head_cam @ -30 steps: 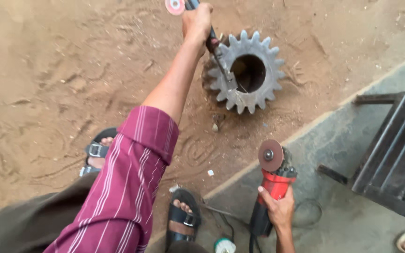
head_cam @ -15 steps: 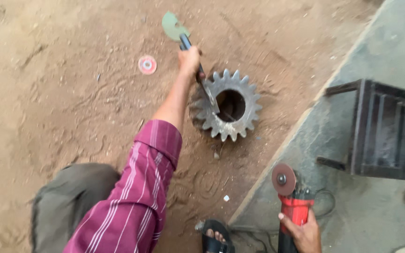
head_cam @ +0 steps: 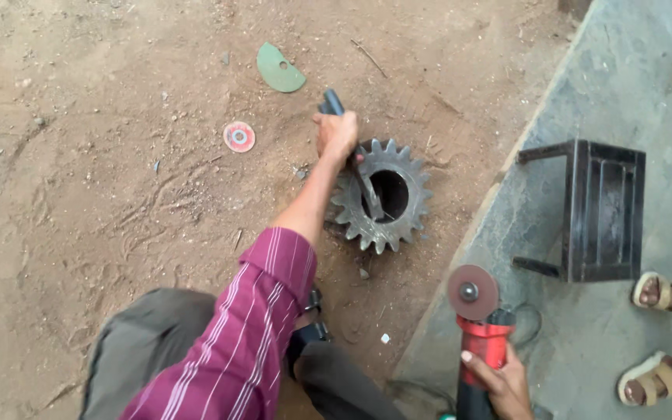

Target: The person holds a large metal gear steady on the ground with one hand and grinds its teeth with an angle grinder, producing sparks. They reposition the gear, grind other teeth, then use pliers and a chisel with a hammer to work on a smaller gear.

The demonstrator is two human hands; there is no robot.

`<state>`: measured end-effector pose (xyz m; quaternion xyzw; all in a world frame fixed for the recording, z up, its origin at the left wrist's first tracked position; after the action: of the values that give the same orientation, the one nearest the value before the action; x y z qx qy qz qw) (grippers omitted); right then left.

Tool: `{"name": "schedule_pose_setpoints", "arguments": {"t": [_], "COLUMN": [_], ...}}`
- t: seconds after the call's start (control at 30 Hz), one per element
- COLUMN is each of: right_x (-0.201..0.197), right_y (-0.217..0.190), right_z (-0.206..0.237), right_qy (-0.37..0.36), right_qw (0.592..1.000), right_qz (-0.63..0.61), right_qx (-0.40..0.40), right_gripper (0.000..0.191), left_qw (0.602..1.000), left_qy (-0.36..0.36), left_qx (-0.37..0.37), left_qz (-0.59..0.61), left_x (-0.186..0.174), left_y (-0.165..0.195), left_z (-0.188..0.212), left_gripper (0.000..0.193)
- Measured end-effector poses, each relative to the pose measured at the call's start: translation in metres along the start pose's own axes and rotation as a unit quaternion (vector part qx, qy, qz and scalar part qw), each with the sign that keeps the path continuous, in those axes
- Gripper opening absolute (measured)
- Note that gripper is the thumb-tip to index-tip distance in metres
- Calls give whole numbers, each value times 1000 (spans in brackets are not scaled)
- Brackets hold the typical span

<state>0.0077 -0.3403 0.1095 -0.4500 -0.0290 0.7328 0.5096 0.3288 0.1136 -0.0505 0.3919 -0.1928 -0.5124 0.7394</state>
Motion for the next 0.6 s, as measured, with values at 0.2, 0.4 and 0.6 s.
{"name": "schedule_pose_setpoints", "arguments": {"t": [0.2, 0.4, 0.6], "right_x": [64, 80, 85], "right_y": [-61, -77, -56], "right_z": [-30, -48, -56], "right_qy": [-52, -80, -110], "right_qw": [998, 992, 994], "right_qz": [38, 77, -18], "right_qx": [-28, -62, -17], "right_gripper": [53, 53, 55], "left_qw": [997, 995, 987], "left_qy": [-69, -19, -2], "left_qx": [41, 6, 1], "left_qz": [9, 100, 158], "left_x": [17, 17, 1], "left_y": [3, -5, -23], "left_z": [5, -7, -40], "left_gripper": [64, 66, 43]}}
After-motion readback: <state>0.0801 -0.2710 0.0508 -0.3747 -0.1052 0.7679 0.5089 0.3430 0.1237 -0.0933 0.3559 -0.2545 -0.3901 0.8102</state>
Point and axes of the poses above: each hand's wrist, its own z-axis away from the middle knuckle, its own x-axis out of the palm, y = z × x, the point moved 8 cm from there along -z, towards the middle knuckle, and after that the axes turned 12 degrees about x, right-handed, at the moved point
